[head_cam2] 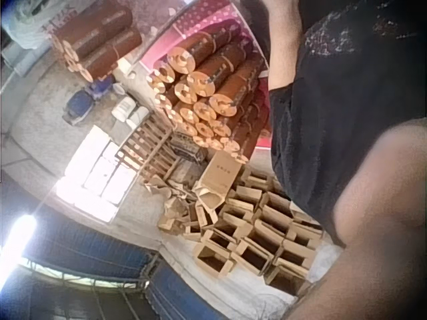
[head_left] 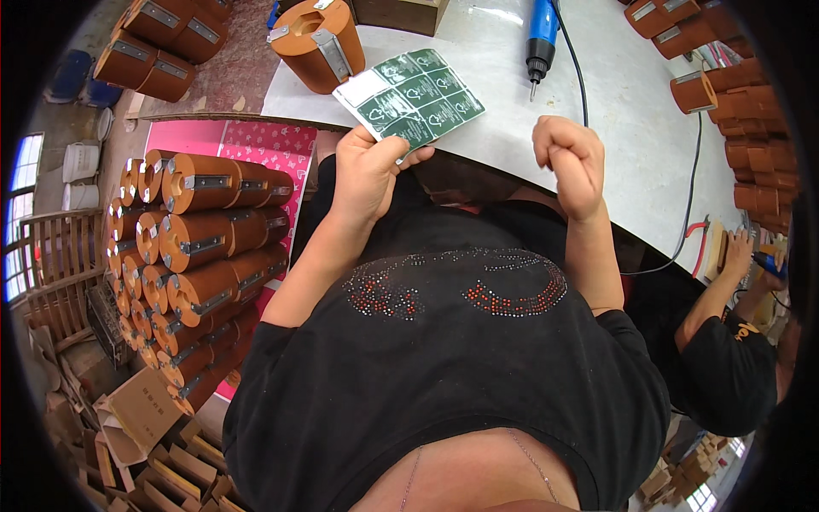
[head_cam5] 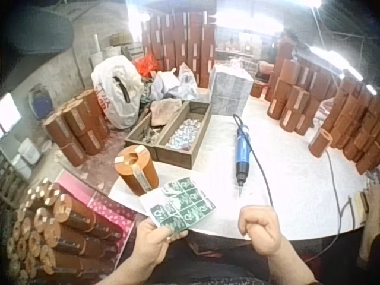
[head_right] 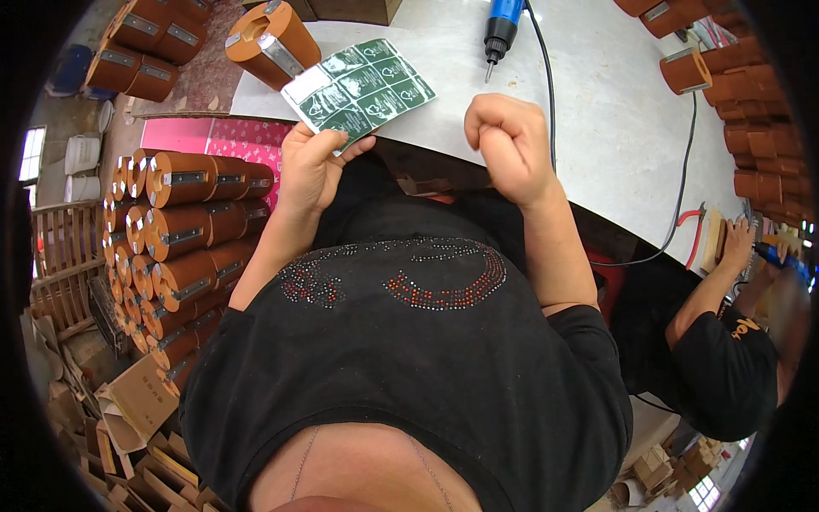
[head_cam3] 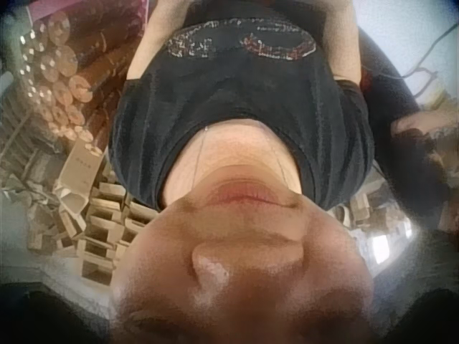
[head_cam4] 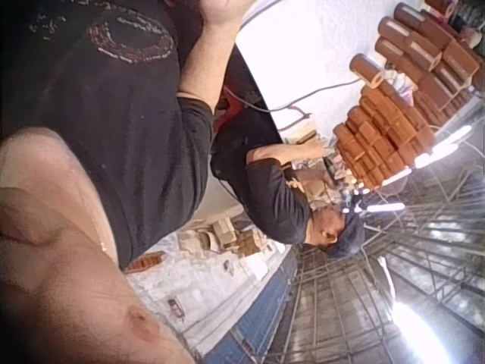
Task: The person peels stickers from a sheet by hand, adheres them onto wooden blocks, and stacks the labeled blocks on the table.
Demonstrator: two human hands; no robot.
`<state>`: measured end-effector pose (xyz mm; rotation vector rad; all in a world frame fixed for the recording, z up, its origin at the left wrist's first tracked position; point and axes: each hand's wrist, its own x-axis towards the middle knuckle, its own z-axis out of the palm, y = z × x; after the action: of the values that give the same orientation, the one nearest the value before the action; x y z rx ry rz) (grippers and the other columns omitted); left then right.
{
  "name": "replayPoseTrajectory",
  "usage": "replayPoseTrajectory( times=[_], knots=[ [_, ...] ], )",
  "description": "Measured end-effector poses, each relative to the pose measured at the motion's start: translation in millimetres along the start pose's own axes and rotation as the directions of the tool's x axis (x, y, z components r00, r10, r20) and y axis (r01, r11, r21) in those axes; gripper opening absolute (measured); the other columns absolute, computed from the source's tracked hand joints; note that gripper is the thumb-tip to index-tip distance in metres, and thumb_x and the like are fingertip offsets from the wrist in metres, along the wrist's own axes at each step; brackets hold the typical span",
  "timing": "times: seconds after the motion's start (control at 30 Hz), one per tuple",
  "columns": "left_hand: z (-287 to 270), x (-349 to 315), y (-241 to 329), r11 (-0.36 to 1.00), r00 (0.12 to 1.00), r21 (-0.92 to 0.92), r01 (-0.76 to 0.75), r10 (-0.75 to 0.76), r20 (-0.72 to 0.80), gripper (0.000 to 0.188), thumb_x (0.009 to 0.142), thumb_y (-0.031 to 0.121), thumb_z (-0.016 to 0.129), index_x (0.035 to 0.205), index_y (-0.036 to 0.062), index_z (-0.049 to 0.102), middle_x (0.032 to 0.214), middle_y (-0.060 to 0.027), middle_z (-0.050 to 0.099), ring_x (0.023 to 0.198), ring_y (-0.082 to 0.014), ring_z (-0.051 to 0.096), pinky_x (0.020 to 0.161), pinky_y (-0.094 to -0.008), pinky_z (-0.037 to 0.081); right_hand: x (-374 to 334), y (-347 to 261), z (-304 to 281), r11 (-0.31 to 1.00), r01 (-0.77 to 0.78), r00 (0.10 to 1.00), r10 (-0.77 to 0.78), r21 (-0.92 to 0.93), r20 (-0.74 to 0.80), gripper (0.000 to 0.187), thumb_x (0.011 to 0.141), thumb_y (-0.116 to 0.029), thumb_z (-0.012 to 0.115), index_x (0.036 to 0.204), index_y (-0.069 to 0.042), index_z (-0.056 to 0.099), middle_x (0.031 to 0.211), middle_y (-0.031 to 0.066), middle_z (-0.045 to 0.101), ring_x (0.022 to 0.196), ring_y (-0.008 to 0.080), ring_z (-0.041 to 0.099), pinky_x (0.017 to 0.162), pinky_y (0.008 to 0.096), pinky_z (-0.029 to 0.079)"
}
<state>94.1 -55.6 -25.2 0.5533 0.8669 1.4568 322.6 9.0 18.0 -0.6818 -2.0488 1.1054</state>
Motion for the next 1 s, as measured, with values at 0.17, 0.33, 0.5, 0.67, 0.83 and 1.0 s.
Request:
replayPoseTrajectory(
  times=[0.17, 0.33, 0.5, 0.67, 0.83, 1.0],
  knots=[
    [-6, 5, 22, 0.998, 0.975, 0.066, 0.011, -0.026, 0.222, 0.027, 0.068, -0.010, 0.045, 0.089, -0.0074, 0.061, 0.088, -0.0113, 0.064, 0.075, -0.0149, 0.061, 0.068, -0.0265, 0.050, 11, 13, 5, 0.989, -0.148, 0.938, 0.145, 0.013, -0.316, 0.032, 0.089, -0.028, 0.051, 0.078, 0.002, 0.058, 0.075, 0.0047, 0.057, 0.070, 0.0139, 0.051, 0.065, 0.0270, 0.041],
    [-8, 11, 38, 0.997, 0.961, 0.077, -0.003, -0.019, 0.276, 0.026, 0.067, -0.007, 0.046, 0.089, -0.0082, 0.061, 0.086, -0.0116, 0.065, 0.072, -0.0149, 0.061, 0.066, -0.0259, 0.050, 10, 1, 24, 0.676, -0.374, 0.897, 0.438, 0.635, 0.061, 0.046, 0.079, -0.007, 0.067, 0.118, 0.004, 0.046, 0.100, 0.0122, 0.062, 0.089, 0.0155, 0.060, 0.077, 0.0269, 0.049],
    [-6, 14, 43, 1.000, 0.956, 0.025, -0.002, -0.006, 0.294, 0.029, 0.075, -0.004, 0.047, 0.102, -0.0119, 0.053, 0.094, -0.0222, 0.063, 0.075, -0.0286, 0.066, 0.064, -0.0361, 0.058, 11, 5, 26, 0.604, -0.330, 0.895, 0.445, 0.725, 0.036, 0.038, 0.080, -0.006, 0.065, 0.113, 0.003, 0.048, 0.096, 0.0107, 0.063, 0.081, 0.0141, 0.061, 0.071, 0.0276, 0.052],
    [9, 4, 30, 0.994, 0.962, -0.016, 0.107, -0.099, 0.254, 0.025, 0.081, 0.004, 0.055, 0.105, -0.0056, 0.052, 0.089, -0.0168, 0.063, 0.076, -0.0239, 0.065, 0.067, -0.0331, 0.055, 16, 5, 25, 0.640, -0.269, 0.873, 0.478, 0.720, -0.099, 0.035, 0.081, -0.008, 0.065, 0.111, 0.002, 0.049, 0.091, 0.0085, 0.064, 0.076, 0.0117, 0.060, 0.068, 0.0256, 0.050],
    [16, 0, 22, 0.990, 0.967, -0.035, 0.140, -0.129, 0.221, 0.021, 0.081, 0.007, 0.061, 0.099, -0.0039, 0.056, 0.086, -0.0133, 0.063, 0.077, -0.0213, 0.064, 0.068, -0.0328, 0.054, 17, 3, 29, 0.713, -0.247, 0.883, 0.444, 0.656, -0.149, 0.034, 0.082, -0.008, 0.064, 0.110, 0.002, 0.049, 0.091, 0.0079, 0.064, 0.077, 0.0111, 0.059, 0.067, 0.0247, 0.048],
    [19, -2, 21, 0.996, 0.979, 0.057, 0.075, -0.084, 0.186, 0.016, 0.081, 0.009, 0.063, 0.092, -0.0030, 0.060, 0.083, -0.0099, 0.064, 0.074, -0.0171, 0.063, 0.067, -0.0288, 0.052, 22, 0, 40, 0.976, -0.069, 0.778, -0.076, -0.205, -0.623, 0.031, 0.078, -0.005, 0.066, 0.104, 0.000, 0.051, 0.077, 0.0047, 0.061, 0.072, 0.0159, 0.056, 0.065, 0.0275, 0.045]
  ],
)
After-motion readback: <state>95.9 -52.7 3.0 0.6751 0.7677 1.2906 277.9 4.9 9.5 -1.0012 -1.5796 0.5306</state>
